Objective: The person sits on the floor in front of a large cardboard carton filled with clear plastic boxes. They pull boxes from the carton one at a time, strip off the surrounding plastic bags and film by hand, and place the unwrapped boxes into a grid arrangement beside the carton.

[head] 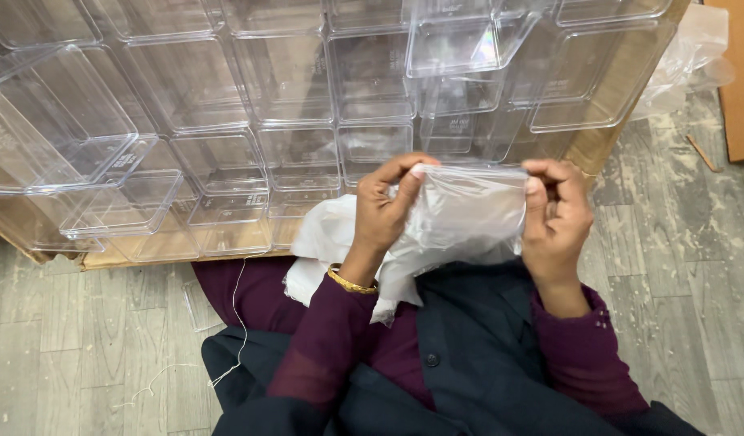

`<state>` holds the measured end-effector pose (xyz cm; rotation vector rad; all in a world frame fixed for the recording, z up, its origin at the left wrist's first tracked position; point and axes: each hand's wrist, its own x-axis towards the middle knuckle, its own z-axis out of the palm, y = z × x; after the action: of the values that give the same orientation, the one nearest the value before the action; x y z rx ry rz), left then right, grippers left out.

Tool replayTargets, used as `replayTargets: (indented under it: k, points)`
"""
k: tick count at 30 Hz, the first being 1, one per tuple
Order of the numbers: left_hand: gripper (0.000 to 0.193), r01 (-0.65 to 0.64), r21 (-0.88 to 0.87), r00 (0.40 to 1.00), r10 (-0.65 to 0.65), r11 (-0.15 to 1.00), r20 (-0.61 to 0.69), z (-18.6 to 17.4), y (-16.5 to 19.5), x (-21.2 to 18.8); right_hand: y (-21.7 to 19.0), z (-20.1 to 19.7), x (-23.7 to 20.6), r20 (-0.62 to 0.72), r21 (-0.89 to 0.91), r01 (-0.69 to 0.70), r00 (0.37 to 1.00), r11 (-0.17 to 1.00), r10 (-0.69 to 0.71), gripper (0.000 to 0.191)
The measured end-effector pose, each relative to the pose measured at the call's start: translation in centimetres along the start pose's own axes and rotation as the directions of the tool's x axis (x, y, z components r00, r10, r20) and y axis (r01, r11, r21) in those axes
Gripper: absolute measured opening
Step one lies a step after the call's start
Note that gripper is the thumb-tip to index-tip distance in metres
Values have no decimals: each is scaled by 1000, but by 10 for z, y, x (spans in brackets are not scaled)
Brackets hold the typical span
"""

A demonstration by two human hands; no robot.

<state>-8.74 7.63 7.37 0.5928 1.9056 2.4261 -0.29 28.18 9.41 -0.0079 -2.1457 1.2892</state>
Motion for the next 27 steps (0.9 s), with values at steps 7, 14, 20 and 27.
replayTargets:
  k: [7,14,20,27]
  points:
    - [17,101,-126,994,-104,987,-21,6,-11,-7,20,8,-8,-3,283,-159,986,946,167,14]
    - [16,79,-19,995,-80,997,-59,5,-5,-18,21,8,-13,34,413,-301,948,860,315,14]
    - [22,-71,457,991,114,887,-67,3,2,-30,26,7,-17,51,431,-304,948,850,313,14]
    - [28,329,401,943,-316,855,-99,3,20,-42,22,5,-31,117,505,-409,905,760,409,14]
